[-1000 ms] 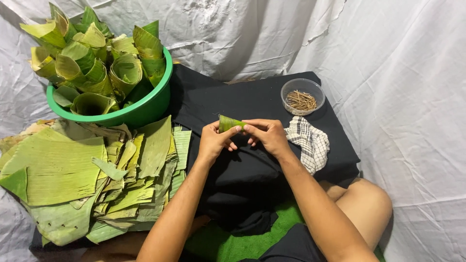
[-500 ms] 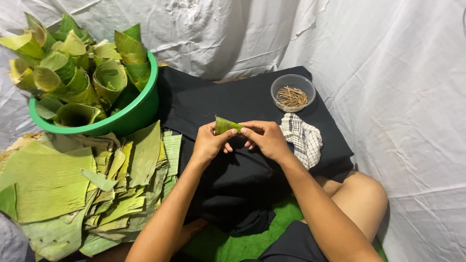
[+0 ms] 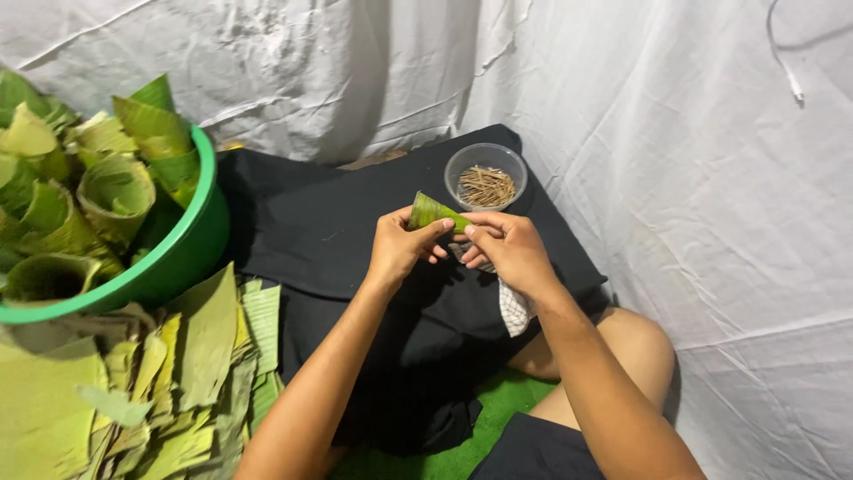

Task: Cleaning banana leaves with a cloth and rolling them into cones secured with small wooden pins.

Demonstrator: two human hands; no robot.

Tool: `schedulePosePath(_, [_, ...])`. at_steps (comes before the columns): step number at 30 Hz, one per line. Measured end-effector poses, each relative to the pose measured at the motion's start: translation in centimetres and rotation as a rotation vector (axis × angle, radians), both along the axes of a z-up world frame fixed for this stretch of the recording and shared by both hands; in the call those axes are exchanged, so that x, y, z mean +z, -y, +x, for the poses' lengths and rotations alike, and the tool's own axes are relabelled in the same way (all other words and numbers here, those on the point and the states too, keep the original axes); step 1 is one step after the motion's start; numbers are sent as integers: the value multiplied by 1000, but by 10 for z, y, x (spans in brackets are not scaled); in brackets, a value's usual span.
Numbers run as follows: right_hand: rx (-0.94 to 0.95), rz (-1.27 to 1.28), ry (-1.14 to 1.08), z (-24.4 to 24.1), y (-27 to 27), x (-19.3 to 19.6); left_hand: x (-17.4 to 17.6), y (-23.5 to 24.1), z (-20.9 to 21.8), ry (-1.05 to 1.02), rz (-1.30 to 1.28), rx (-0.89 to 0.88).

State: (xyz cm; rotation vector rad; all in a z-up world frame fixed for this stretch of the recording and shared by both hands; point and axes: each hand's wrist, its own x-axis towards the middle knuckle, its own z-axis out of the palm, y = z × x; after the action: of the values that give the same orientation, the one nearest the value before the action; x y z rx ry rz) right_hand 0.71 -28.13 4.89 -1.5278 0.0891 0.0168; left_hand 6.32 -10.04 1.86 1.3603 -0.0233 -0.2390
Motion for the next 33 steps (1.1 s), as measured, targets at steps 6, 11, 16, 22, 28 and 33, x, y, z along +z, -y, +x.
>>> schedulePosePath(6, [-18,-244,-37,8,40,5,-8,22,14,-32,38,-73])
schedulePosePath(11, [-167,-387,-86,22,64,10,-22,31,23,-65,27,-100])
schedulePosePath(16, [-251,-583,-59,43,84,7,-29,38,21,-95,14,-106])
schedulePosePath(22, [-158,-850,-10,61,80,32,-38,40,22,-99,-19,-55])
schedulePosePath(28, [213,-1033,260,96,61,43,-41,40,19,-95,-2,-25])
schedulePosePath(33, [413,-1344,169,131,52,16,-42,40,20,-88,3,-12])
